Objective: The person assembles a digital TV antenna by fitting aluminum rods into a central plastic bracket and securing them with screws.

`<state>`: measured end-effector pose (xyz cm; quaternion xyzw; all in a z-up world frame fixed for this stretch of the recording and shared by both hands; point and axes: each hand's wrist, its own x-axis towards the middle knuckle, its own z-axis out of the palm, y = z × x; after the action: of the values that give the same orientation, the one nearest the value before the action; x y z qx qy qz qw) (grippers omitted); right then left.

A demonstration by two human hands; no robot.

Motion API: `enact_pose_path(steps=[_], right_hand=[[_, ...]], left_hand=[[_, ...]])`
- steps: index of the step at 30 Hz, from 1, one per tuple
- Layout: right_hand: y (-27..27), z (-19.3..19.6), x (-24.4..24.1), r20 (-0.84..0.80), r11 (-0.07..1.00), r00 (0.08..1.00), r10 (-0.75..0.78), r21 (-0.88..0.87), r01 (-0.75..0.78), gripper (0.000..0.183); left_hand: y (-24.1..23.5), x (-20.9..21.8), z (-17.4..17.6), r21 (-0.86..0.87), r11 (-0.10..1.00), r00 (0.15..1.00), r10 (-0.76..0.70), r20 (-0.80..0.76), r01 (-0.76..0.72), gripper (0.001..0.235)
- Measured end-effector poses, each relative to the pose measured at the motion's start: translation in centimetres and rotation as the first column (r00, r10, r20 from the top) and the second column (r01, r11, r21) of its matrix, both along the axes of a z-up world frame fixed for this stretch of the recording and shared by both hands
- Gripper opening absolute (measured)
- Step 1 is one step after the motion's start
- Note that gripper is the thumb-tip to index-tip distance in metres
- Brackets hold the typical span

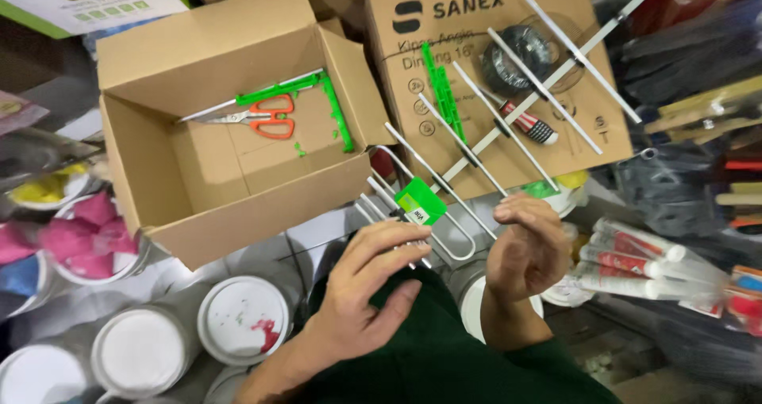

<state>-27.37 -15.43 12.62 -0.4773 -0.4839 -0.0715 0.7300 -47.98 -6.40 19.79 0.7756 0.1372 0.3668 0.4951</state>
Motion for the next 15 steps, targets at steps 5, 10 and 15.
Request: enact_pose_path(steps=[5, 10, 15], right_hand=[[-1.1, -0.5, -0.5, -0.06, 0.998, 0.996, -0.064, 0.012, 0.065, 0.025], [-1.4, 1.1, -3.3, 0.025, 0.965, 0.965, -0.261, 0.016, 0.261, 0.032], [0.8, 2.5, -9.5, 0.108, 0.943, 0.937, -0.332, 0.024, 0.331, 0.034]], left_hand=[[1.6, -0.3, -0.5, 0.023, 1.0, 0.999, 0.01, -0.035, -0.01, 0.037], [6.5, -1.7, -1.5, 0.033, 0.99, 0.99, -0.137, 0.038, 0.135, 0.037], [12.2, -5.9, -3.3, -0.018, 0.983, 0.981, -0.18, 0.072, 0.182, 0.038]])
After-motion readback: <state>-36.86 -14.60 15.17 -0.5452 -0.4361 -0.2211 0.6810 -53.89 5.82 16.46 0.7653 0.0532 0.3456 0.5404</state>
